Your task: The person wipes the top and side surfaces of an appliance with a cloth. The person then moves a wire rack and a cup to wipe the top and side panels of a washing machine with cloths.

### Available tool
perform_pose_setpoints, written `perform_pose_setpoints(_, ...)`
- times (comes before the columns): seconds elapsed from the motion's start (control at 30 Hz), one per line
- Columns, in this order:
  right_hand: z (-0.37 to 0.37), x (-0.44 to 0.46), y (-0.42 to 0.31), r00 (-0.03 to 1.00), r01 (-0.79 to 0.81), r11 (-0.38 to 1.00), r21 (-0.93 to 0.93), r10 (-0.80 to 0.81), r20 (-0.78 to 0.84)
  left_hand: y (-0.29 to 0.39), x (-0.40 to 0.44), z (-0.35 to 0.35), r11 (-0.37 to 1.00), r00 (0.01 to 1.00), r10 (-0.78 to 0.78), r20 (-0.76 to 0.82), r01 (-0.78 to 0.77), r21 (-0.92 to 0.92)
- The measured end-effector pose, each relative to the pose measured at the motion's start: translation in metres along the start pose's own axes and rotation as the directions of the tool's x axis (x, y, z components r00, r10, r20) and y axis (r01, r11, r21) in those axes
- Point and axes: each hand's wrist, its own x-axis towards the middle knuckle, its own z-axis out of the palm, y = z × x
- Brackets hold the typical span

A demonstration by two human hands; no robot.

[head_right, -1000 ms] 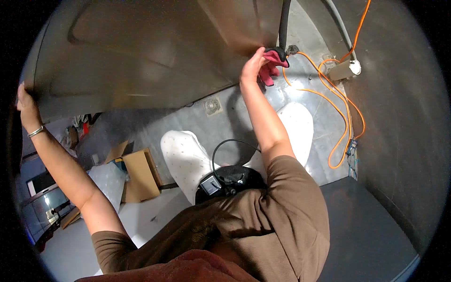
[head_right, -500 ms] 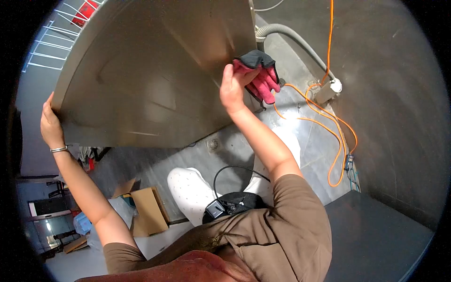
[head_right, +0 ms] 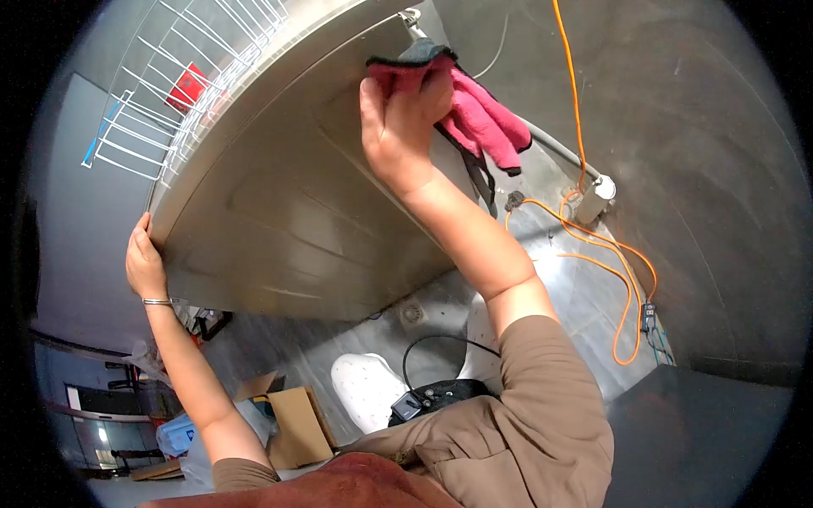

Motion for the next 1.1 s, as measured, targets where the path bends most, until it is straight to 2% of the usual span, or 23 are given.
perform_pose_setpoints(0.1,-0.006,0.025,-0.011,0.999,0.018,0.997,0.070,-0.021,0.038,-0.001,0.000,-0.001,1.000,1.000,0.011,0.003,-0.011,0.015)
perform_pose_setpoints(0.13,-0.003,0.033,-0.018,0.995,0.080,0.996,0.028,-0.078,-0.069,0.001,0.000,-0.002,1.000,1.000,0.010,0.004,-0.010,0.019)
perform_pose_setpoints(0.27,0.002,0.034,-0.024,0.980,0.134,0.991,-0.028,-0.137,-0.142,0.013,0.000,-0.005,1.000,1.000,-0.021,-0.010,0.021,-0.013)
perform_pose_setpoints(0.37,0.000,0.007,-0.020,0.991,0.121,0.992,-0.036,-0.123,-0.051,0.014,-0.001,-0.005,0.999,0.999,-0.036,-0.010,0.036,-0.022)
perform_pose_setpoints(0.43,-0.002,-0.016,-0.023,0.983,0.107,0.993,-0.045,-0.099,0.158,0.014,-0.002,-0.005,0.999,0.999,-0.050,-0.014,0.050,-0.006)
perform_pose_setpoints(0.47,0.004,-0.035,-0.019,0.971,0.159,0.981,-0.111,-0.135,0.199,0.015,-0.001,-0.005,0.999,0.999,-0.050,-0.021,0.050,0.006)
perform_pose_setpoints(0.57,0.011,-0.080,-0.029,0.941,0.166,0.979,-0.117,-0.122,0.316,0.020,-0.001,-0.008,0.999,0.998,-0.052,-0.027,0.052,0.012)
perform_pose_setpoints(0.63,0.010,-0.102,-0.035,0.936,0.159,0.975,-0.152,-0.100,0.337,0.017,0.000,-0.007,0.997,0.997,-0.076,-0.028,0.076,-0.013)
perform_pose_setpoints(0.7,0.005,-0.127,-0.029,0.880,0.216,0.976,-0.035,-0.179,0.440,0.015,0.001,-0.005,0.999,0.999,-0.043,-0.005,0.043,0.028)
perform_pose_setpoints(0.73,0.001,-0.141,-0.026,0.877,0.216,0.975,-0.040,-0.176,0.447,0.015,0.002,-0.004,0.999,0.999,-0.045,0.003,0.045,0.023)
perform_pose_setpoints(0.8,-0.009,-0.167,-0.020,0.682,0.298,0.952,-0.077,-0.156,0.715,0.015,0.003,-0.003,0.999,0.999,-0.053,-0.002,0.053,0.000)
perform_pose_setpoints(0.83,-0.014,-0.171,-0.013,0.677,0.298,0.951,-0.077,-0.154,0.720,0.015,0.003,-0.001,0.998,0.998,-0.057,0.004,0.057,-0.002)
perform_pose_setpoints(0.87,-0.019,-0.172,-0.003,0.557,0.477,0.872,0.112,-0.398,0.729,0.015,0.003,0.000,0.998,0.998,-0.065,0.000,0.065,0.000)
perform_pose_setpoints(0.9,-0.020,-0.174,0.004,0.393,0.614,0.730,0.300,-0.612,0.686,0.015,0.005,0.002,0.997,0.997,-0.073,-0.003,0.073,0.004)
perform_pose_setpoints(0.93,-0.016,-0.179,0.007,0.385,0.611,0.729,0.309,-0.614,0.689,0.015,0.006,0.004,0.997,0.997,-0.083,0.003,0.083,0.006)
perform_pose_setpoints(0.97,-0.009,-0.184,0.009,0.506,0.329,0.880,0.342,-0.470,0.723,0.014,0.007,0.006,0.996,0.996,-0.087,-0.003,0.087,0.003)
perform_pose_setpoints(1.0,-0.002,-0.187,0.009,0.565,0.012,0.935,0.354,-0.298,0.769,0.012,0.007,0.007,0.995,0.995,-0.100,-0.009,0.100,0.004)
perform_pose_setpoints(1.03,0.000,-0.174,0.003,0.521,-0.049,0.941,0.336,-0.263,0.812,0.010,0.006,0.006,0.992,0.992,-0.126,-0.006,0.126,0.017)
perform_pose_setpoints(1.1,0.017,-0.152,-0.010,0.625,0.152,0.925,0.348,-0.363,0.691,0.009,0.009,0.007,0.979,0.980,-0.197,0.033,0.195,0.056)
